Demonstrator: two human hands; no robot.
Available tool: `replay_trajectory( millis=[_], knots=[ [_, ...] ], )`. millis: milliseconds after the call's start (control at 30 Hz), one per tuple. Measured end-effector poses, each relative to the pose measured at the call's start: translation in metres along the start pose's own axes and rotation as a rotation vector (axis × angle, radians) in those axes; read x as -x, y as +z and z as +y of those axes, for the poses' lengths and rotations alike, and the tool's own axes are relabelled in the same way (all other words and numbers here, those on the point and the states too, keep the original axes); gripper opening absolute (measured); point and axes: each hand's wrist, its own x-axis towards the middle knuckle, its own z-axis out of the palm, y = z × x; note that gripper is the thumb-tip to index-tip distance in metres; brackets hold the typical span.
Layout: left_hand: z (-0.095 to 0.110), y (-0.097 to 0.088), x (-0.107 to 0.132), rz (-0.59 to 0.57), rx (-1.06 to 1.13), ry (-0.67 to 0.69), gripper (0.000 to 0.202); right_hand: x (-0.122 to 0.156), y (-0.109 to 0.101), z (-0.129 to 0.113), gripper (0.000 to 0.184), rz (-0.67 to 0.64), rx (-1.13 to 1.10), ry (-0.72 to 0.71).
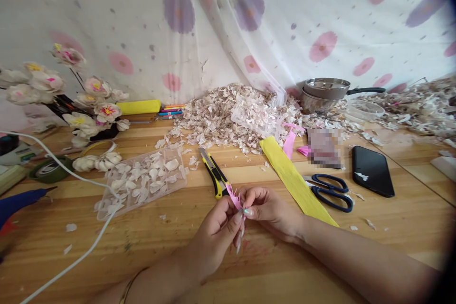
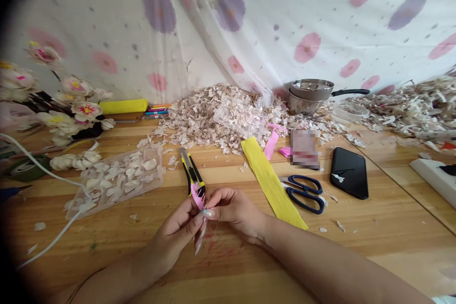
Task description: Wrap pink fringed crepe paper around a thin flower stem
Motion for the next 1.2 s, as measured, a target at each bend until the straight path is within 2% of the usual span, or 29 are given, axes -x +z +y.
replay_trajectory(
  millis=[133, 300, 467, 667, 900, 1000, 1100, 1200],
  knots=[
    [0.002, 0.001, -0.001, 0.019, -0.003, 0.002, 0.033, 0.001, 0.001, 0.001, 0.02, -0.048, -0.104, 0.056],
    [0.003, 0.002, -0.002, 0.037, -0.007, 0.004, 0.033, 0.002, 0.002, -0.002, 0.022, -0.019, -0.213, 0.14],
    [0.002, 0.001, -0.001, 0.031, 0.004, 0.011, 0.033, 0.003, 0.003, -0.004, 0.027, 0.008, -0.155, 0.098],
    [0.001, 0.001, 0.001, 0.033, 0.046, 0.017, 0.032, 0.003, 0.003, -0.004, 0.033, -0.039, -0.101, 0.079],
    [0.008, 0.004, 0.001, 0.03, 0.077, 0.001, 0.039, 0.004, 0.006, -0.003, 0.028, -0.038, -0.153, 0.076],
    [0.008, 0.005, 0.004, 0.053, 0.062, -0.005, 0.041, 0.004, 0.008, -0.003, 0.025, -0.044, -0.121, 0.033],
    [0.006, 0.006, 0.005, 0.084, 0.029, -0.04, 0.038, 0.003, 0.01, -0.003, 0.023, 0.003, -0.102, -0.006],
    [0.005, 0.008, 0.006, 0.208, 0.017, -0.074, 0.041, 0.001, 0.011, -0.002, 0.023, 0.021, -0.127, -0.003]
  ],
)
